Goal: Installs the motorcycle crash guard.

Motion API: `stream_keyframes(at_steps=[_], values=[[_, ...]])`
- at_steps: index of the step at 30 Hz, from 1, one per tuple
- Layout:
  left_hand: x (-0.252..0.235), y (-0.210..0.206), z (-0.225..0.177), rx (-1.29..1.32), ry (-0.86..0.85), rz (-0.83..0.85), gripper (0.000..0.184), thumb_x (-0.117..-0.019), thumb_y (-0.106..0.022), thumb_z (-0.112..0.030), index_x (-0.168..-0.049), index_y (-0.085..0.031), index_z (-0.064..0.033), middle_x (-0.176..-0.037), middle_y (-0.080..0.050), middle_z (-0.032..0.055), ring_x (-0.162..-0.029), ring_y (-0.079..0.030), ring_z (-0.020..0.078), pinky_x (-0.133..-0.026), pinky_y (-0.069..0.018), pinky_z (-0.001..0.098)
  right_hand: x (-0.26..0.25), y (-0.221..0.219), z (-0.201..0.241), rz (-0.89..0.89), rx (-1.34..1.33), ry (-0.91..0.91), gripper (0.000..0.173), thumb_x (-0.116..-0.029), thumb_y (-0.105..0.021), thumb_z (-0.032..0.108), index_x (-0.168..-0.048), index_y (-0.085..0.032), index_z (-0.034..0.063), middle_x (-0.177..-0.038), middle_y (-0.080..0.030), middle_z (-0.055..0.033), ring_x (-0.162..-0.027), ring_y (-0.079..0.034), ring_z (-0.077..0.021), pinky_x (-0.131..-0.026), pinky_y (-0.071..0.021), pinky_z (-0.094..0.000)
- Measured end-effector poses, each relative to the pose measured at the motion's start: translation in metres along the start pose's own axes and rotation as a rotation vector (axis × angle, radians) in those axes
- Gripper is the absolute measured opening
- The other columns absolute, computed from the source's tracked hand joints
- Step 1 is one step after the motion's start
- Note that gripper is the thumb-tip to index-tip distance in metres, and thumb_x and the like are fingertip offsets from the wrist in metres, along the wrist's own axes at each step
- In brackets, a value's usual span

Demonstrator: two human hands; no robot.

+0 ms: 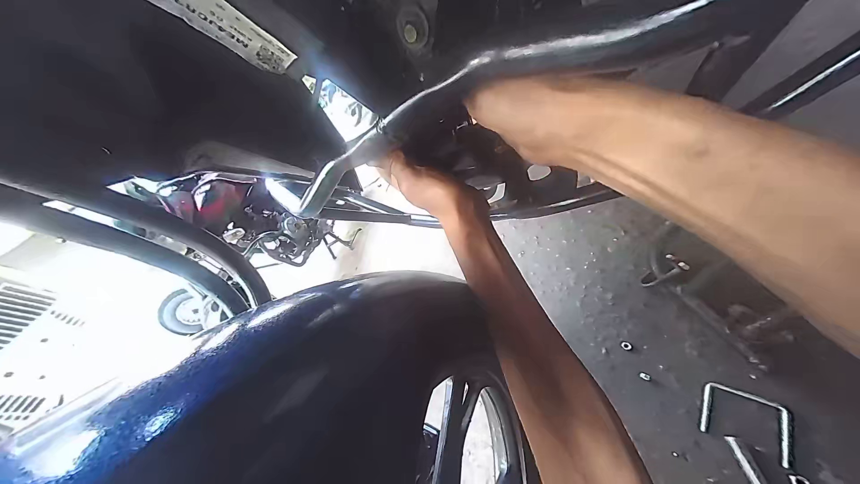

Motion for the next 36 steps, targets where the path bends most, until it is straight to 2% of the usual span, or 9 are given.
stream_keyframes(at_steps=[4, 7, 10, 14, 18, 21, 25, 31, 36], values=[[-0.009, 0.002, 0.002, -0.046, 0.099, -0.075, 0.049, -0.1127, -0.024, -0.033, -0.122, -0.056, 0.0016, -0.102, -0.068, 0.0162, -0.095, -0.069, 0.0254, -0.083, -0.0591, 0.0474, 0.002, -0.001, 0.001, 0.058, 0.173, 0.151, 0.021, -0.1066, -0.050, 0.015, -0.118, -0.068, 0.0085, -0.110, -0.066, -0.0016, -0.110, -0.058, -0.0010, -0.097, -0.0458, -0.0206], [-0.005, 0.002, 0.002, -0.026, 0.106, -0.080, 0.047, -0.1124, -0.025, -0.031, -0.114, -0.057, 0.0022, -0.093, -0.066, 0.0152, -0.086, -0.069, 0.0245, -0.077, -0.0596, 0.0458, 0.008, -0.002, -0.009, 0.144, 0.344, 0.241, 0.036, -0.1117, -0.037, 0.016, -0.125, -0.065, -0.0009, -0.122, -0.066, -0.0175, -0.120, -0.059, -0.0210, -0.103, -0.0438, -0.0399], [0.003, 0.003, -0.004, 0.039, -0.015, 0.018, 0.044, -0.1126, -0.024, -0.028, -0.119, -0.054, 0.0041, -0.097, -0.066, 0.0148, -0.090, -0.068, 0.0224, -0.079, -0.0591, 0.0422, 0.007, -0.007, -0.028, 0.063, 0.065, 0.232, 0.035, -0.1091, -0.043, 0.032, -0.126, -0.067, 0.0125, -0.123, -0.067, 0.0000, -0.123, -0.056, -0.0029, -0.110, -0.0434, -0.0315], [0.046, -0.040, -0.074, 0.084, 0.204, -0.093, 0.043, -0.1126, -0.012, -0.028, -0.122, -0.049, -0.0081, -0.099, -0.062, 0.0034, -0.095, -0.065, 0.0108, -0.086, -0.0565, 0.0324, 0.006, -0.022, -0.039, -0.077, -0.031, 0.301, 0.038, -0.1079, -0.045, 0.036, -0.131, -0.065, 0.0137, -0.132, -0.063, -0.0004, -0.134, -0.050, -0.0094, -0.118, -0.0275, -0.0535], [0.021, -0.015, -0.027, 0.250, -0.400, 0.317, 0.043, -0.1117, -0.015, -0.019, -0.121, -0.043, 0.0116, -0.102, -0.062, 0.0160, -0.096, -0.066, 0.0188, -0.081, -0.0578, 0.0341, 0.007, -0.030, -0.041, -0.172, 0.113, 0.351, 0.046, -0.1097, -0.037, 0.037, -0.138, -0.060, 0.0074, -0.141, -0.058, -0.0102, -0.142, -0.044, -0.0205, -0.119, -0.0188, -0.0609], [0.036, -0.036, -0.065, 0.101, 0.149, -0.127, 0.038, -0.1126, -0.012, -0.023, -0.117, -0.046, -0.0067, -0.093, -0.058, 0.0046, -0.087, -0.063, 0.0104, -0.081, -0.0562, 0.0297, 0.006, -0.034, -0.037, -0.226, 0.136, 0.382, 0.044, -0.1098, -0.037, 0.032, -0.135, -0.060, 0.0047, -0.135, -0.061, -0.0117, -0.137, -0.048, -0.0205, -0.116, -0.0218, -0.0581], [-0.013, 0.007, 0.009, 0.098, -0.183, 0.020, 0.041, -0.1122, -0.019, -0.019, -0.121, -0.050, 0.0067, -0.102, -0.064, 0.0161, -0.094, -0.067, 0.0215, -0.083, -0.0582, 0.0391, 0.005, -0.040, -0.035, -0.343, 0.173, 0.385, 0.040, -0.1087, -0.039, 0.029, -0.126, -0.066, 0.0052, -0.127, -0.066, -0.0116, -0.131, -0.053, -0.0228, -0.114, -0.0265, -0.0556], [0.050, -0.045, -0.079, 0.188, 0.339, -0.127, 0.049, -0.1126, -0.013, -0.036, -0.109, -0.054, -0.0089, -0.088, -0.062, 0.0031, -0.084, -0.066, 0.0108, -0.075, -0.0576, 0.0307, 0.006, -0.028, -0.037, -0.150, 0.076, 0.302, 0.042, -0.1092, -0.040, 0.034, -0.128, -0.066, 0.0068, -0.130, -0.065, -0.0094, -0.135, -0.050, -0.0195, -0.120, -0.0179, -0.0590], [0.047, -0.041, -0.077, 0.155, 0.281, -0.114, 0.045, -0.1136, -0.012, -0.034, -0.116, -0.050, -0.0085, -0.092, -0.061, 0.0027, -0.085, -0.065, 0.0085, -0.077, -0.0567, 0.0275, 0.004, -0.034, -0.037, -0.248, 0.194, 0.353, 0.043, -0.1102, -0.035, 0.033, -0.121, -0.065, 0.0042, -0.124, -0.066, -0.0127, -0.130, -0.054, -0.0232, -0.111, -0.0279, -0.0585]])
Point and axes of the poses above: each hand's wrist, its own x-axis away from the middle knuckle, its own y-axis out of the back of the hand, z = x × y, the point moved 3 cm from there along -x, towards the middle knuckle
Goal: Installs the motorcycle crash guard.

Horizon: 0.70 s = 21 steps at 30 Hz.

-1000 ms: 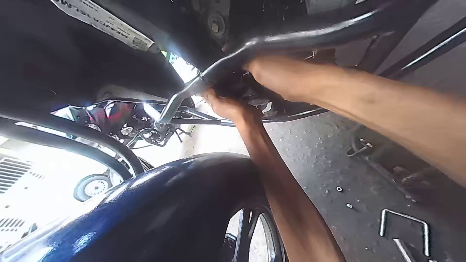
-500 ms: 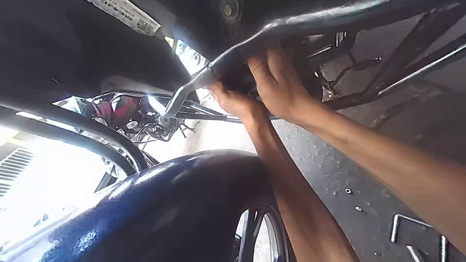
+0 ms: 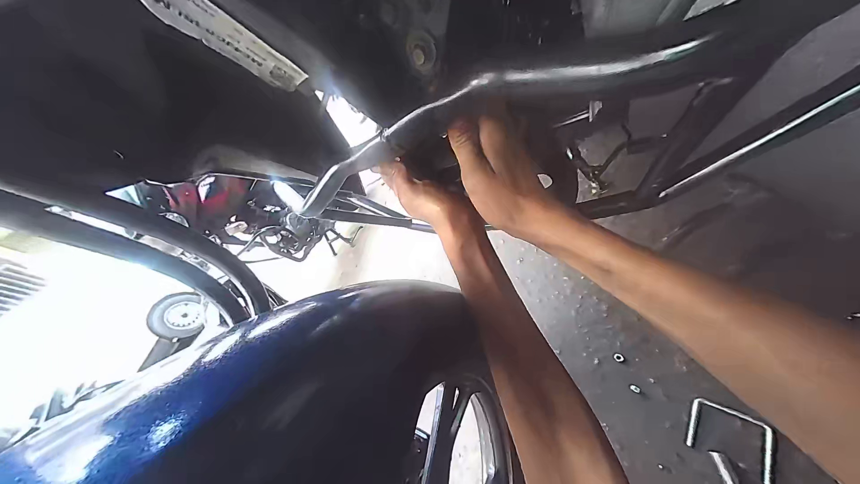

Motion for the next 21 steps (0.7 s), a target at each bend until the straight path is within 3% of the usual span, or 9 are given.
stream_keyframes(at_steps=[4, 9, 11, 12, 14, 16, 17, 19, 21], values=[[-0.006, 0.002, 0.002, -0.015, -0.034, -0.052, 0.041, -0.1138, -0.013, -0.029, -0.125, -0.046, -0.0075, -0.101, -0.058, 0.0036, -0.094, -0.062, 0.0076, -0.086, -0.0542, 0.0264, 0.001, -0.005, 0.005, -0.062, 0.038, -0.023, 0.043, -0.1100, -0.034, 0.032, -0.123, -0.066, 0.0057, -0.126, -0.065, -0.0124, -0.130, -0.053, -0.0239, -0.108, -0.0293, -0.0567], [-0.064, 0.040, 0.054, 0.002, -0.326, 0.218, 0.044, -0.1124, -0.014, -0.025, -0.127, -0.046, 0.0015, -0.107, -0.063, 0.0108, -0.099, -0.065, 0.0158, -0.088, -0.0568, 0.0347, 0.004, -0.004, 0.006, -0.118, 0.037, -0.060, 0.042, -0.1090, -0.036, 0.031, -0.113, -0.069, 0.0050, -0.116, -0.069, -0.0121, -0.125, -0.057, -0.0251, -0.111, -0.0295, -0.0567], [-0.044, 0.027, 0.033, 0.027, -0.206, 0.081, 0.045, -0.1124, -0.015, -0.027, -0.120, -0.050, -0.0007, -0.099, -0.064, 0.0102, -0.092, -0.066, 0.0168, -0.082, -0.0574, 0.0357, 0.003, 0.004, 0.008, 0.054, -0.033, -0.101, 0.045, -0.1107, -0.034, 0.033, -0.123, -0.066, 0.0047, -0.124, -0.066, -0.0122, -0.131, -0.052, -0.0232, -0.114, -0.0244, -0.0572], [-0.022, 0.010, 0.018, 0.002, -0.070, 0.007, 0.046, -0.1130, -0.012, -0.034, -0.121, -0.049, -0.0068, -0.100, -0.062, 0.0058, -0.093, -0.065, 0.0134, -0.084, -0.0568, 0.0332, 0.002, 0.012, 0.008, 0.130, -0.074, -0.123, 0.044, -0.1111, -0.035, 0.033, -0.127, -0.065, 0.0052, -0.128, -0.065, -0.0112, -0.134, -0.050, -0.0205, -0.117, -0.0234, -0.0558], [-0.001, -0.003, 0.003, -0.025, 0.061, -0.035, 0.050, -0.1127, -0.012, -0.041, -0.131, -0.047, -0.0101, -0.106, -0.063, 0.0060, -0.100, -0.065, 0.0142, -0.088, -0.0569, 0.0359, -0.002, 0.019, 0.004, 0.182, -0.154, -0.155, 0.039, -0.1109, -0.037, 0.030, -0.127, -0.066, 0.0092, -0.128, -0.065, -0.0052, -0.130, -0.052, -0.0109, -0.115, -0.0315, -0.0468], [0.001, -0.002, 0.001, -0.057, 0.052, -0.001, 0.049, -0.1129, -0.013, -0.039, -0.136, -0.044, -0.0082, -0.110, -0.062, 0.0085, -0.103, -0.065, 0.0170, -0.091, -0.0564, 0.0394, -0.007, 0.022, 0.001, 0.163, -0.161, -0.203, 0.036, -0.1092, -0.039, 0.024, -0.124, -0.067, 0.0085, -0.125, -0.066, -0.0050, -0.126, -0.054, -0.0104, -0.111, -0.0367, -0.0440], [0.001, -0.001, 0.000, -0.068, 0.043, 0.000, 0.047, -0.1130, -0.015, -0.037, -0.132, -0.047, -0.0077, -0.106, -0.063, 0.0078, -0.100, -0.065, 0.0167, -0.088, -0.0570, 0.0388, -0.010, 0.022, 0.003, 0.145, -0.126, -0.203, 0.034, -0.1073, -0.042, 0.022, -0.122, -0.069, 0.0070, -0.124, -0.067, -0.0073, -0.124, -0.056, -0.0135, -0.109, -0.0382, -0.0457], [0.006, -0.001, -0.001, -0.092, 0.055, -0.031, 0.048, -0.1124, -0.015, -0.036, -0.112, -0.054, -0.0083, -0.088, -0.063, 0.0040, -0.083, -0.066, 0.0137, -0.075, -0.0580, 0.0352, -0.013, 0.025, 0.013, 0.124, -0.039, -0.137, 0.028, -0.1049, -0.049, 0.014, -0.117, -0.070, -0.0016, -0.114, -0.069, -0.0160, -0.113, -0.062, -0.0203, -0.099, -0.0453, -0.0425], [0.007, -0.002, -0.001, -0.116, 0.048, -0.071, 0.054, -0.1115, -0.012, -0.037, -0.099, -0.056, -0.0087, -0.072, -0.061, 0.0010, -0.067, -0.064, 0.0112, -0.062, -0.0559, 0.0320, -0.025, 0.020, 0.010, 0.096, -0.132, -0.093, 0.019, -0.1028, -0.057, 0.014, -0.109, -0.070, 0.0012, -0.099, -0.069, -0.0078, -0.094, -0.063, -0.0086, -0.087, -0.0517, -0.0280]])
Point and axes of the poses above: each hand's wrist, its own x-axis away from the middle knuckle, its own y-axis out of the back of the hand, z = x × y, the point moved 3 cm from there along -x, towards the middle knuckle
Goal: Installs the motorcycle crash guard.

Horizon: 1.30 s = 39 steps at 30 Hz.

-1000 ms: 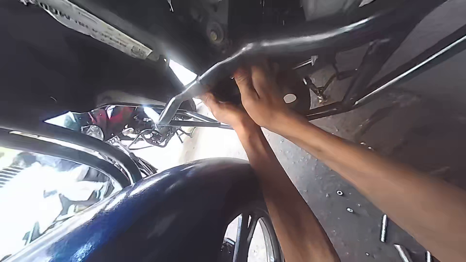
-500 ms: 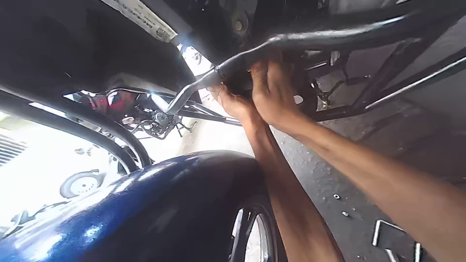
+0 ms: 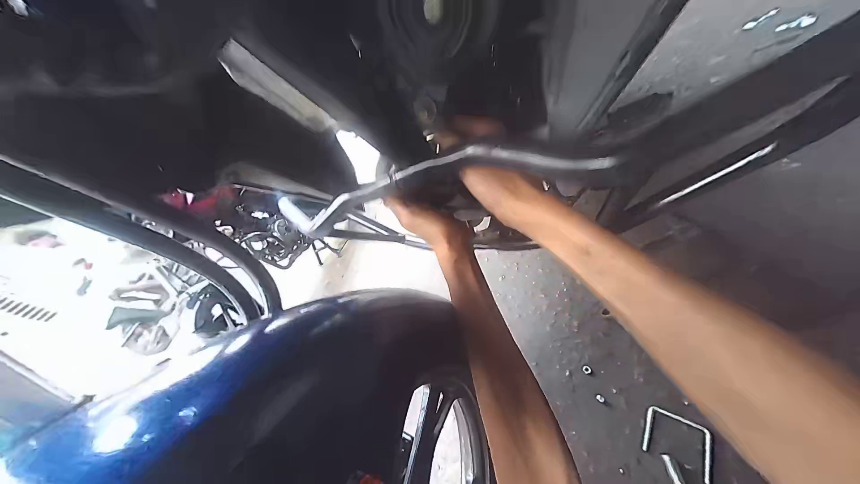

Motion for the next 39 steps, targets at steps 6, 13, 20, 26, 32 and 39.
stream_keyframes(at_steps=[6, 13, 20, 26, 32, 39], values=[[-0.017, 0.012, 0.021, -0.010, -0.231, 0.114, 0.065, -0.1110, -0.003, -0.044, -0.140, -0.044, -0.0018, -0.119, -0.063, 0.0097, -0.110, -0.064, 0.0154, -0.096, -0.0542, 0.0373, -0.012, -0.014, -0.005, -0.015, -0.036, -0.079, 0.027, -0.1073, -0.051, 0.024, -0.105, -0.070, 0.0037, -0.093, -0.069, -0.0086, -0.088, -0.064, -0.0130, -0.082, -0.0520, -0.0362], [0.001, -0.001, -0.001, -0.131, -0.036, -0.022, 0.064, -0.1112, -0.002, -0.044, -0.140, -0.044, -0.0057, -0.115, -0.063, 0.0087, -0.105, -0.064, 0.0140, -0.092, -0.0549, 0.0369, 0.024, 0.011, 0.004, 0.141, -0.006, 0.003, 0.033, -0.1080, -0.047, 0.016, -0.133, -0.064, 0.0034, -0.129, -0.067, -0.0083, -0.122, -0.059, -0.0066, -0.108, -0.0449, -0.0280], [-0.060, 0.021, 0.040, 0.022, -0.239, 0.135, 0.063, -0.1120, -0.005, -0.043, -0.140, -0.043, -0.0011, -0.117, -0.063, 0.0168, -0.109, -0.064, 0.0253, -0.096, -0.0544, 0.0469, 0.022, 0.001, -0.022, 0.163, -0.177, 0.144, 0.033, -0.1083, -0.050, 0.023, -0.131, -0.061, 0.0015, -0.126, -0.065, -0.0082, -0.122, -0.059, -0.0054, -0.107, -0.0473, -0.0245], [-0.090, 0.032, 0.060, 0.149, -0.453, 0.199, 0.057, -0.1128, -0.018, -0.043, -0.141, -0.043, -0.0004, -0.127, -0.060, 0.0161, -0.117, -0.062, 0.0235, -0.101, -0.0523, 0.0442, 0.021, -0.009, -0.021, 0.014, -0.079, 0.128, 0.035, -0.1075, -0.051, 0.024, -0.133, -0.062, 0.0032, -0.131, -0.063, -0.0117, -0.126, -0.057, -0.0117, -0.110, -0.0436, -0.0276], [-0.033, 0.008, 0.020, 0.227, -0.237, 0.112, 0.050, -0.1126, -0.011, -0.029, -0.109, -0.055, -0.0046, -0.091, -0.065, 0.0105, -0.091, -0.068, 0.0191, -0.085, -0.0581, 0.0419, 0.021, -0.009, -0.019, 0.134, 0.023, 0.073, 0.047, -0.1094, -0.038, 0.033, -0.144, -0.053, 0.0062, -0.146, -0.054, -0.0101, -0.143, -0.041, -0.0190, -0.123, -0.0235, -0.0492], [0.002, -0.006, -0.007, 0.252, 0.015, 0.041, 0.052, -0.1117, -0.008, -0.040, -0.123, -0.049, -0.0105, -0.101, -0.063, 0.0052, -0.100, -0.065, 0.0137, -0.087, -0.0569, 0.0368, 0.022, -0.015, -0.018, 0.051, 0.034, 0.031, 0.046, -0.1096, -0.037, 0.034, -0.142, -0.055, 0.0072, -0.143, -0.056, -0.0094, -0.142, -0.043, -0.0184, -0.123, -0.0233, -0.0492]])
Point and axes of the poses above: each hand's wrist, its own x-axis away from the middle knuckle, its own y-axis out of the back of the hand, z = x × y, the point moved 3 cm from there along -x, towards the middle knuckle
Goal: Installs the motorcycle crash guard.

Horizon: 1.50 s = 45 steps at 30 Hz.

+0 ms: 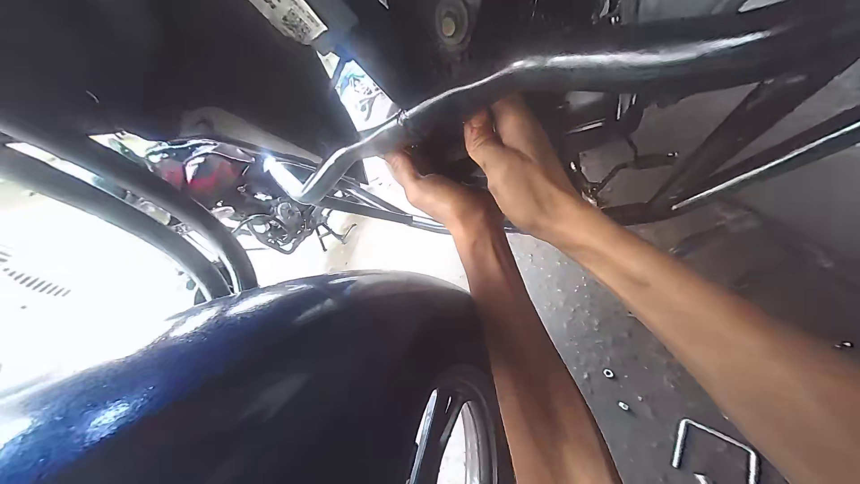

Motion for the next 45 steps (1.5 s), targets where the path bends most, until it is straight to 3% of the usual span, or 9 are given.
stream_keyframes(at_steps=[4, 6, 9, 12, 19, 22, 27, 40, 45], values=[[-0.062, 0.049, 0.043, 0.033, -0.463, 0.474, 0.058, -0.1126, -0.004, -0.031, -0.138, -0.037, 0.0088, -0.122, -0.063, 0.0202, -0.118, -0.064, 0.0268, -0.098, -0.0552, 0.0465, -0.001, -0.002, -0.001, -0.025, 0.014, -0.018, 0.047, -0.1092, -0.037, 0.036, -0.140, -0.057, 0.0069, -0.141, -0.056, -0.0100, -0.140, -0.044, -0.0201, -0.121, -0.0271, -0.0489], [-0.056, 0.029, 0.032, 0.073, -0.107, 0.038, 0.053, -0.1123, -0.005, -0.030, -0.123, -0.050, -0.0044, -0.105, -0.064, 0.0125, -0.106, -0.065, 0.0225, -0.100, -0.0520, 0.0463, -0.003, -0.003, 0.000, -0.054, 0.025, -0.024, 0.046, -0.1088, -0.037, 0.034, -0.138, -0.058, 0.0065, -0.137, -0.059, -0.0094, -0.137, -0.047, -0.0198, -0.120, -0.0278, -0.0501], [-0.082, 0.055, 0.059, 0.049, -0.330, 0.427, 0.057, -0.1125, -0.010, -0.034, -0.132, -0.046, 0.0047, -0.121, -0.061, 0.0188, -0.119, -0.062, 0.0273, -0.103, -0.0510, 0.0464, -0.004, -0.008, 0.000, -0.098, 0.041, -0.013, 0.044, -0.1087, -0.037, 0.033, -0.136, -0.059, 0.0062, -0.135, -0.060, -0.0089, -0.136, -0.047, -0.0188, -0.119, -0.0283, -0.0485], [-0.056, 0.028, 0.039, 0.052, -0.038, 0.035, 0.051, -0.1120, -0.011, -0.034, -0.117, -0.053, -0.0051, -0.104, -0.064, 0.0132, -0.105, -0.066, 0.0235, -0.099, -0.0523, 0.0460, -0.004, -0.002, -0.005, -0.029, -0.028, -0.026, 0.049, -0.1083, -0.038, 0.036, -0.142, -0.055, 0.0050, -0.145, -0.054, -0.0118, -0.141, -0.043, -0.0207, -0.122, -0.0252, -0.0499], [-0.063, 0.053, 0.053, -0.015, -0.325, 0.285, 0.050, -0.1129, -0.020, -0.030, -0.129, -0.051, 0.0051, -0.115, -0.065, 0.0177, -0.111, -0.066, 0.0258, -0.097, -0.0550, 0.0467, -0.003, 0.005, -0.003, 0.030, -0.056, -0.078, 0.040, -0.1072, -0.043, 0.039, -0.131, -0.063, 0.0136, -0.136, -0.058, -0.0047, -0.136, -0.047, -0.0138, -0.119, -0.0323, -0.0419], [-0.014, 0.006, 0.011, -0.075, -0.055, -0.083, 0.044, -0.1138, -0.018, -0.031, -0.112, -0.055, -0.0064, -0.093, -0.064, 0.0054, -0.092, -0.067, 0.0138, -0.085, -0.0574, 0.0354, -0.007, 0.005, -0.004, 0.015, -0.089, -0.068, 0.039, -0.1069, -0.044, 0.037, -0.129, -0.064, 0.0123, -0.132, -0.060, -0.0060, -0.135, -0.048, -0.0154, -0.118, -0.0317, -0.0431], [-0.069, 0.056, 0.054, -0.093, -0.350, 0.232, 0.044, -0.1118, -0.025, -0.025, -0.119, -0.054, 0.0067, -0.103, -0.066, 0.0185, -0.099, -0.068, 0.0259, -0.086, -0.0580, 0.0468, -0.008, 0.006, -0.005, 0.008, -0.066, 0.003, 0.037, -0.1077, -0.043, 0.030, -0.127, -0.064, 0.0066, -0.125, -0.064, -0.0070, -0.128, -0.054, -0.0138, -0.117, -0.0339, -0.0453], [-0.014, 0.006, 0.010, -0.391, -0.160, -0.029, 0.058, -0.1122, -0.009, -0.034, -0.114, -0.059, -0.0050, -0.093, -0.066, 0.0060, -0.091, -0.068, 0.0140, -0.084, -0.0577, 0.0364, -0.007, 0.009, -0.004, 0.057, -0.211, 0.078, 0.032, -0.1093, -0.044, 0.023, -0.128, -0.063, 0.0050, -0.124, -0.065, -0.0049, -0.123, -0.057, -0.0044, -0.111, -0.0446, -0.0284], [-0.056, 0.046, 0.043, -0.280, -0.407, 0.309, 0.055, -0.1130, -0.014, -0.035, -0.131, -0.048, 0.0036, -0.111, -0.064, 0.0152, -0.105, -0.065, 0.0220, -0.090, -0.0561, 0.0427, -0.009, 0.009, -0.006, 0.073, -0.220, 0.066, 0.035, -0.1095, -0.044, 0.025, -0.133, -0.061, 0.0063, -0.130, -0.064, -0.0046, -0.129, -0.054, -0.0050, -0.116, -0.0411, -0.0308]])
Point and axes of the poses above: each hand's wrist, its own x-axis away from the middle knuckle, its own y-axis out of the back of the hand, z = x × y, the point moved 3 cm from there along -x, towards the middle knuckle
